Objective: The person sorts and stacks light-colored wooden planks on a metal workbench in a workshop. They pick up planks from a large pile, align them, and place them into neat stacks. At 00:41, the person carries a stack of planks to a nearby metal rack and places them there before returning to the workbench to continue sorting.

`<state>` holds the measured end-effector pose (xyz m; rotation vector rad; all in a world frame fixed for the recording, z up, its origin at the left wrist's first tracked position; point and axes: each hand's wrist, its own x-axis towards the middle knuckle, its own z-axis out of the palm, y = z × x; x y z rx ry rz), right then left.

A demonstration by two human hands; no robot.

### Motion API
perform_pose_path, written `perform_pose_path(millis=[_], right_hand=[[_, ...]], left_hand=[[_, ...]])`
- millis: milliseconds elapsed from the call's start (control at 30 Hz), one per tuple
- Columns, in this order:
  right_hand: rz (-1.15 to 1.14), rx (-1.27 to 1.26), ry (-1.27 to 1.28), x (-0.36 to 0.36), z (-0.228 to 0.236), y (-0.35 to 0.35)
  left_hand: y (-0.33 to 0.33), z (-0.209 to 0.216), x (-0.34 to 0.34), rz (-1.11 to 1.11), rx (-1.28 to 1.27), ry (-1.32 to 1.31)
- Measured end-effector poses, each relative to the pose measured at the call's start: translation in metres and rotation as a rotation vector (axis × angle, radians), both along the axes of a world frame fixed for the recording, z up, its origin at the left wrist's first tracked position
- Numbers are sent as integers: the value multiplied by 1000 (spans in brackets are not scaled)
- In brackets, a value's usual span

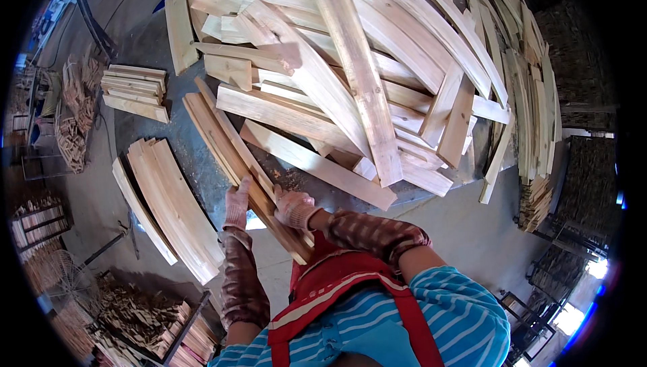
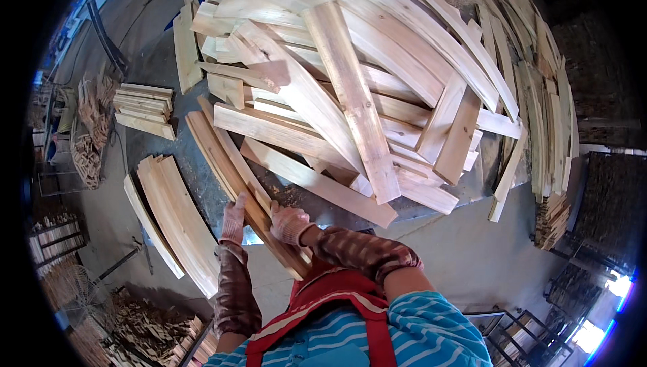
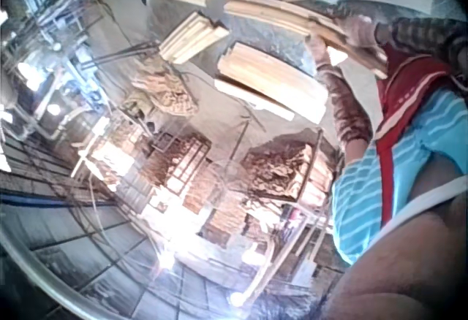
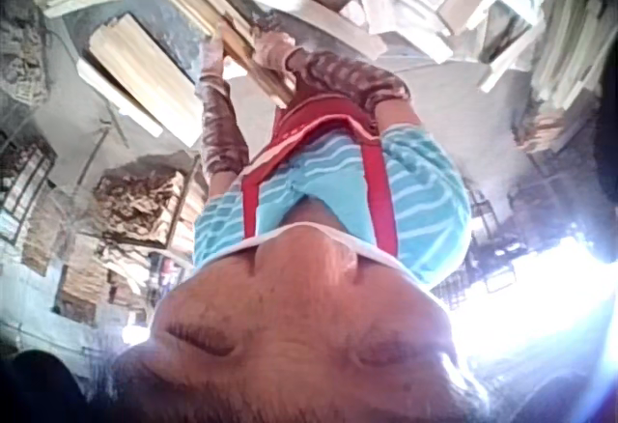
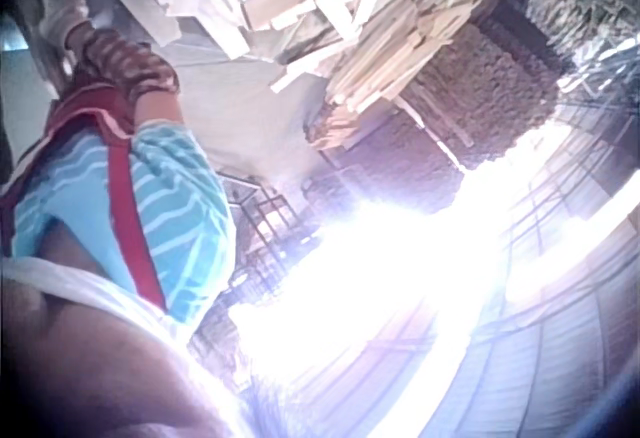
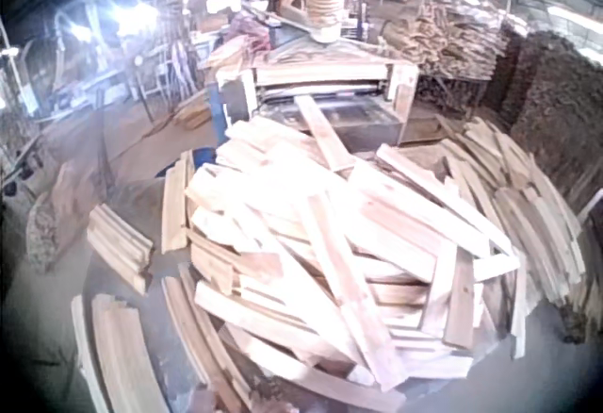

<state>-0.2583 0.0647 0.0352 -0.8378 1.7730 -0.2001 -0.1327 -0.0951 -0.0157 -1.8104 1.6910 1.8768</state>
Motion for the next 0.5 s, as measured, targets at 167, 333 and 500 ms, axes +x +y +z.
perform_pose_path(millis=[167, 333, 500], right_hand=[[36, -471, 265, 23, -13, 57], [152, -277, -49, 21, -26, 54], [222, -366, 230, 18, -20, 61]], left_hand=[[33, 48, -10, -42, 166, -35], [21, 55, -37, -431, -96, -403], [31, 54, -44, -438, -316, -376]])
